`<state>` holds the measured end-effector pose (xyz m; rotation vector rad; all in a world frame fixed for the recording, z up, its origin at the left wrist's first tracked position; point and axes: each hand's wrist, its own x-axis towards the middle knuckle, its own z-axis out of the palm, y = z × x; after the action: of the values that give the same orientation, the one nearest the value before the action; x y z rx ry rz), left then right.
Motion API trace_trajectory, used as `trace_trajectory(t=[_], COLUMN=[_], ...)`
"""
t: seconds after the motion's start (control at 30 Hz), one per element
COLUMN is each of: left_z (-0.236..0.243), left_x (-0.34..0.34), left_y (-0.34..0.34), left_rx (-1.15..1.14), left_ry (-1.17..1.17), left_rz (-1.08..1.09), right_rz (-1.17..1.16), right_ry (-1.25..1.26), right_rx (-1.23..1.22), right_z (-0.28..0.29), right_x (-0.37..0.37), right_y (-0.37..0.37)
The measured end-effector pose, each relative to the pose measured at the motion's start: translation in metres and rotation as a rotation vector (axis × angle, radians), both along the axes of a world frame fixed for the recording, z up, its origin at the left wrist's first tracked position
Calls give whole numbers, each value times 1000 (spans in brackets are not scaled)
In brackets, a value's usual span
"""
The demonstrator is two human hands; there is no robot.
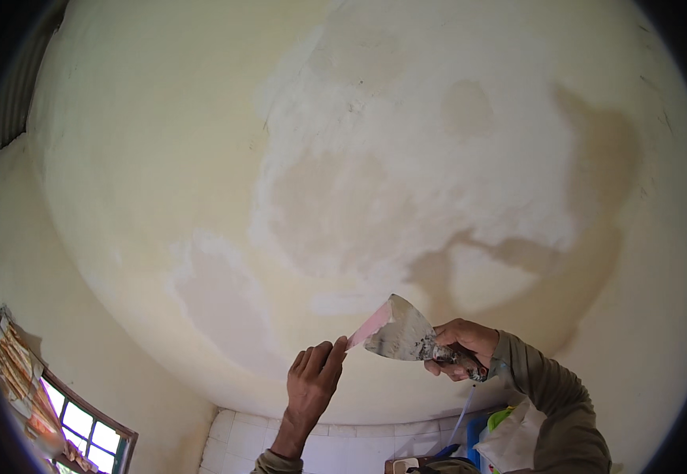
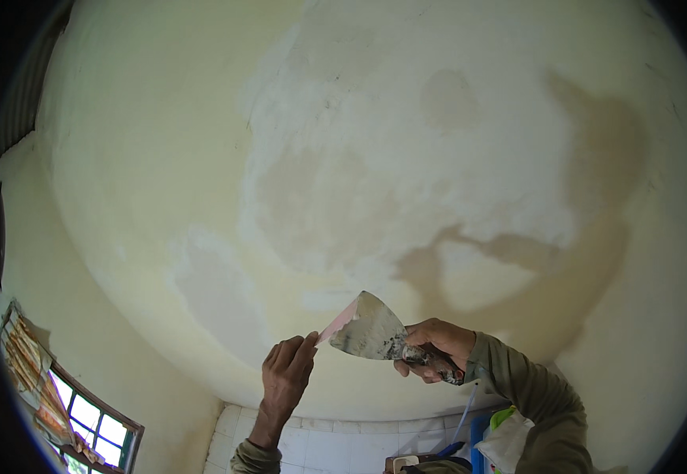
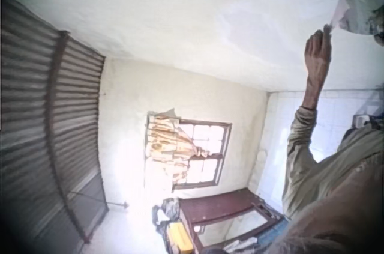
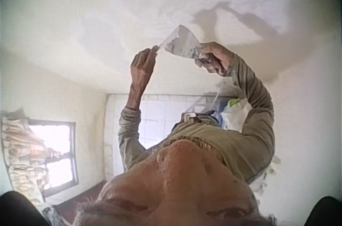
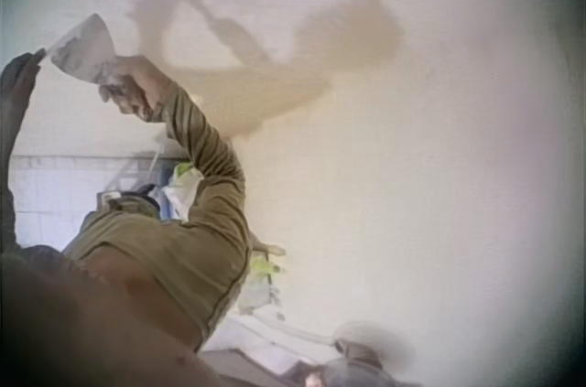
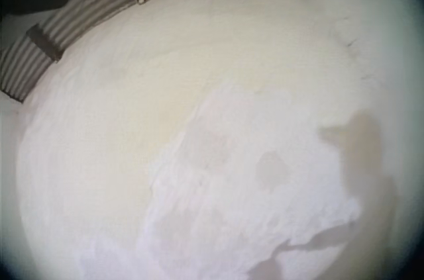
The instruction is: The person applies plaster to a ceiling using a putty knife and a scraper, repeatedly spreading the material over uneven areas and cleaning the tools against each other.
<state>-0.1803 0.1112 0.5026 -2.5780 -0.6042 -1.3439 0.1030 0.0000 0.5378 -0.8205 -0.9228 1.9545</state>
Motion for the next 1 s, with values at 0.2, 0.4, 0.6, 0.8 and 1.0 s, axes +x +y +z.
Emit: trace_trajectory(t=[0.2,0.4,0.6,0.8,1.0], left_z=[3,-66,-107,-113,-144], left_x=[-29,-43,-18,-21,-44], left_y=[11,-14,-33,-27,-33], left_rx=[37,-425,-635,-749,-746], left_ry=[70,-205,-321,-334,-404], left_rz=[52,55,19,35,98], right_rz=[-82,-765,-1035,-1118,-924], right_ry=[113,-1022,-2403,-2566,-2444], right_rx=[136,1030,1192,1181,868], right_z=[7,154,212,153,110], right_x=[11,-1,1,42,46], right_y=[-2,53,147,191,145])
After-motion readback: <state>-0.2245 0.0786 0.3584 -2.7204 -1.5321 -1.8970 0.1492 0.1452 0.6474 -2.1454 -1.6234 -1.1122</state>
